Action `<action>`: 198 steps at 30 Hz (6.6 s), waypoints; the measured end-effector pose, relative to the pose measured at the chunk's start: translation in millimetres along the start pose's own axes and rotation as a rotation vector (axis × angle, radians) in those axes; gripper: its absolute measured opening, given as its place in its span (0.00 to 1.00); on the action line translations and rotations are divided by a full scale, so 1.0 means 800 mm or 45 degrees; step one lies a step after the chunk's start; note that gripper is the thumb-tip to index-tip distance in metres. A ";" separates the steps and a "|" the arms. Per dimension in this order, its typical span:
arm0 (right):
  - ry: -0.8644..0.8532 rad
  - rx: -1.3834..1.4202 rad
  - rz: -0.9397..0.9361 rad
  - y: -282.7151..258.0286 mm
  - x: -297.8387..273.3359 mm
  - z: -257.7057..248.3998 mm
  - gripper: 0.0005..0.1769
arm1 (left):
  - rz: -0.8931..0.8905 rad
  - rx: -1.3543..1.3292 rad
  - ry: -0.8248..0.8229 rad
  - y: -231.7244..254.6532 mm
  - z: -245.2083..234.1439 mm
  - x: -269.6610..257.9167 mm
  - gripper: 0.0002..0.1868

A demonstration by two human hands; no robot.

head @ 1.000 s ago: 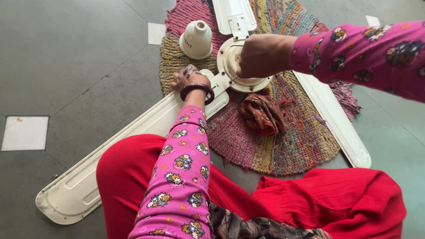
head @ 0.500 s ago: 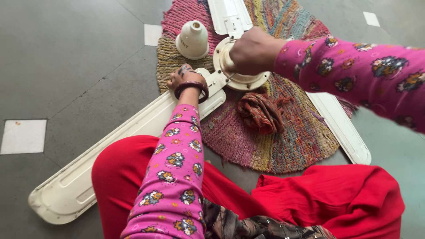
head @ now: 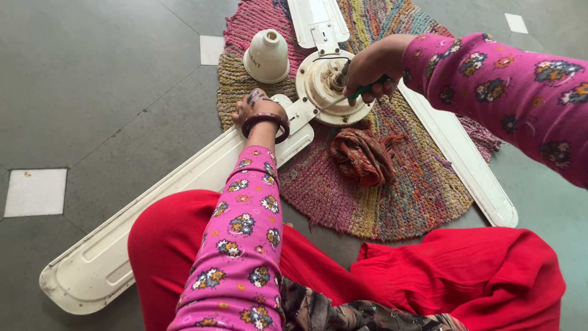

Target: The person wipes a ceiling fan blade with a cloth, then uses a screwdriver to remove the fan cap and unscrew the blade holder nuts. The fan cap is set aside, and the person continues to loosen the nuts securing the blades to the fan hub.

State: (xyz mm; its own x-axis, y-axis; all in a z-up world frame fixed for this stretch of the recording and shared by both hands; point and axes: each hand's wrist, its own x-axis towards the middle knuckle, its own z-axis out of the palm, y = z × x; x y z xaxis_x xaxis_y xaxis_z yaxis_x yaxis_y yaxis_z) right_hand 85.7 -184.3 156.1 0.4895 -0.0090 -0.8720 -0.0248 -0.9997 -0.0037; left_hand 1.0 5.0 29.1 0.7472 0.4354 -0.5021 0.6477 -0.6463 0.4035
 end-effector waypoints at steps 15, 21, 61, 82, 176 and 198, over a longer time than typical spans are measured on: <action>0.077 -0.003 -0.024 -0.013 -0.013 0.005 0.18 | 0.020 -0.020 0.034 -0.002 0.000 -0.001 0.40; 0.050 0.051 0.037 -0.014 0.003 0.002 0.18 | 0.029 -0.003 0.029 -0.002 -0.006 -0.011 0.43; 0.308 -0.580 -0.074 -0.014 0.011 -0.002 0.24 | -0.037 0.079 -0.031 0.010 -0.012 -0.012 0.44; 1.139 -1.764 -0.888 0.010 -0.038 0.037 0.08 | 0.050 0.063 0.037 0.012 -0.001 -0.003 0.47; 1.188 -1.422 -0.953 0.017 -0.059 0.080 0.05 | 0.174 0.226 0.005 0.020 0.019 0.022 0.49; 1.043 -0.951 -0.891 0.026 -0.078 0.065 0.17 | 0.181 0.164 0.023 0.018 0.023 0.020 0.47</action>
State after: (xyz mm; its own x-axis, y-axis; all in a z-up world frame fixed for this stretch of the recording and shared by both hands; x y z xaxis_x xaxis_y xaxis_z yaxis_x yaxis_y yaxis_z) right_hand 9.2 -203.6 185.3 0.5924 0.7670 -0.2465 0.8056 -0.5676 0.1699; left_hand 19.5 -8.7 13.1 0.8330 0.3445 -0.4329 0.5120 -0.7765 0.3672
